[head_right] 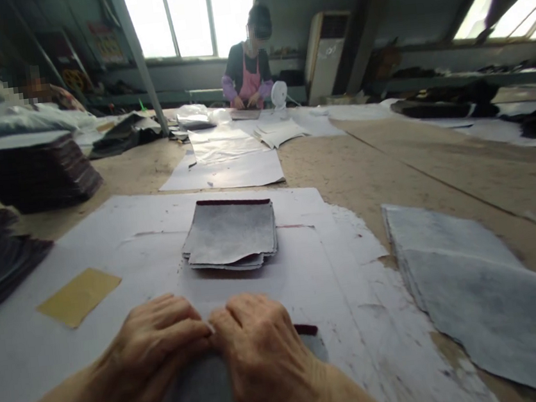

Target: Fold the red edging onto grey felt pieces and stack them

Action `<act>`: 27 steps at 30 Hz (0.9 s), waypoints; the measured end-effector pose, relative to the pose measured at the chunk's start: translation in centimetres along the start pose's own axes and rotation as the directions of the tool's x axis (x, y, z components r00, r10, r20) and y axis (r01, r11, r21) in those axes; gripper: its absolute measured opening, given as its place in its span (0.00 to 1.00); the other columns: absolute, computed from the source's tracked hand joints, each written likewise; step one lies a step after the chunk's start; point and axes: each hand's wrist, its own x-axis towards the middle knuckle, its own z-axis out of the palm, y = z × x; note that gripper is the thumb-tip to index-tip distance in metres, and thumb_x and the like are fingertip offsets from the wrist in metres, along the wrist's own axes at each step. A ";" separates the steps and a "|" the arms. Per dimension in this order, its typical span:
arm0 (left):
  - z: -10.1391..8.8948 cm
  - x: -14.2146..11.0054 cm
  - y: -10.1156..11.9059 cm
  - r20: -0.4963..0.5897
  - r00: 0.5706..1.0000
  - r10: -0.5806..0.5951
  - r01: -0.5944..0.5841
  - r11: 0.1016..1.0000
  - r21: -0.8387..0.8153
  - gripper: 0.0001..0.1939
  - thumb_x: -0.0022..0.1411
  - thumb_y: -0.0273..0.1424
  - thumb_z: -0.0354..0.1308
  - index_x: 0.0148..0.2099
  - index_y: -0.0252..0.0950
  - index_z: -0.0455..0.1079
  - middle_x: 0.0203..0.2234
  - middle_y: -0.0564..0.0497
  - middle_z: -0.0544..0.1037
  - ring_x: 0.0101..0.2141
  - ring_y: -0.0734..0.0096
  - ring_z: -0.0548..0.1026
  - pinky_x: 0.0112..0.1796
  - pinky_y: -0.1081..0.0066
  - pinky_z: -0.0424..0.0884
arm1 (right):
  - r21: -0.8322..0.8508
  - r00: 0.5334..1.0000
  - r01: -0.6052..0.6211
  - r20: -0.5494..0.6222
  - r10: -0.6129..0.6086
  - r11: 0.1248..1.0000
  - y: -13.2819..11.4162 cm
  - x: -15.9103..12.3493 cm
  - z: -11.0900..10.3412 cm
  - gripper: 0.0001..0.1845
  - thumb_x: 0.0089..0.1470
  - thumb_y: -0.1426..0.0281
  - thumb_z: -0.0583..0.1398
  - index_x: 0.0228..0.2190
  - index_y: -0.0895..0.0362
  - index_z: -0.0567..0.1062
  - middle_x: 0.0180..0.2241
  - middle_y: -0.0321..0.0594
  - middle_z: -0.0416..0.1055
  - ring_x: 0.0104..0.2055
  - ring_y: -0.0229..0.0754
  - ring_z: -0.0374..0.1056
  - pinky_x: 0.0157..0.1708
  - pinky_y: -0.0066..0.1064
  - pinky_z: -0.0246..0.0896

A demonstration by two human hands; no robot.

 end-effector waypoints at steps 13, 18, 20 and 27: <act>-1.7 -0.2 -1.9 -0.065 0.981 -0.181 0.178 0.983 -0.051 0.13 0.64 0.31 0.46 0.28 0.35 0.66 0.22 0.54 0.67 0.23 0.79 0.67 0.25 0.79 0.59 | -0.157 0.924 -0.283 0.218 0.313 0.946 2.4 -0.8 -5.3 0.13 0.54 0.74 0.53 0.19 0.59 0.60 0.23 0.33 0.64 0.24 0.30 0.59 0.24 0.22 0.47; -1.6 -0.3 -2.0 -0.016 0.988 -0.151 0.150 0.987 -0.057 0.13 0.64 0.30 0.46 0.27 0.34 0.64 0.22 0.55 0.67 0.25 0.80 0.68 0.26 0.81 0.60 | -0.115 0.902 -0.352 0.223 0.369 0.929 2.3 -2.1 -6.1 0.15 0.56 0.72 0.51 0.18 0.59 0.60 0.24 0.33 0.65 0.25 0.30 0.61 0.27 0.20 0.50; -1.5 -0.2 -1.9 -0.008 0.991 -0.135 0.135 0.990 -0.051 0.13 0.64 0.30 0.47 0.27 0.34 0.64 0.22 0.55 0.67 0.25 0.81 0.68 0.27 0.82 0.61 | -0.101 0.897 -0.372 0.217 0.385 0.923 2.3 -2.9 -6.2 0.16 0.57 0.71 0.50 0.18 0.58 0.60 0.24 0.34 0.65 0.25 0.30 0.61 0.27 0.21 0.50; -1.4 0.1 -2.3 -0.001 0.982 -0.188 0.186 0.976 -0.109 0.14 0.63 0.33 0.49 0.26 0.34 0.65 0.21 0.55 0.69 0.23 0.81 0.68 0.26 0.83 0.61 | 0.027 0.882 -0.464 0.106 0.459 0.885 2.8 -4.5 -6.3 0.14 0.55 0.70 0.51 0.20 0.58 0.64 0.23 0.34 0.66 0.27 0.32 0.63 0.28 0.22 0.51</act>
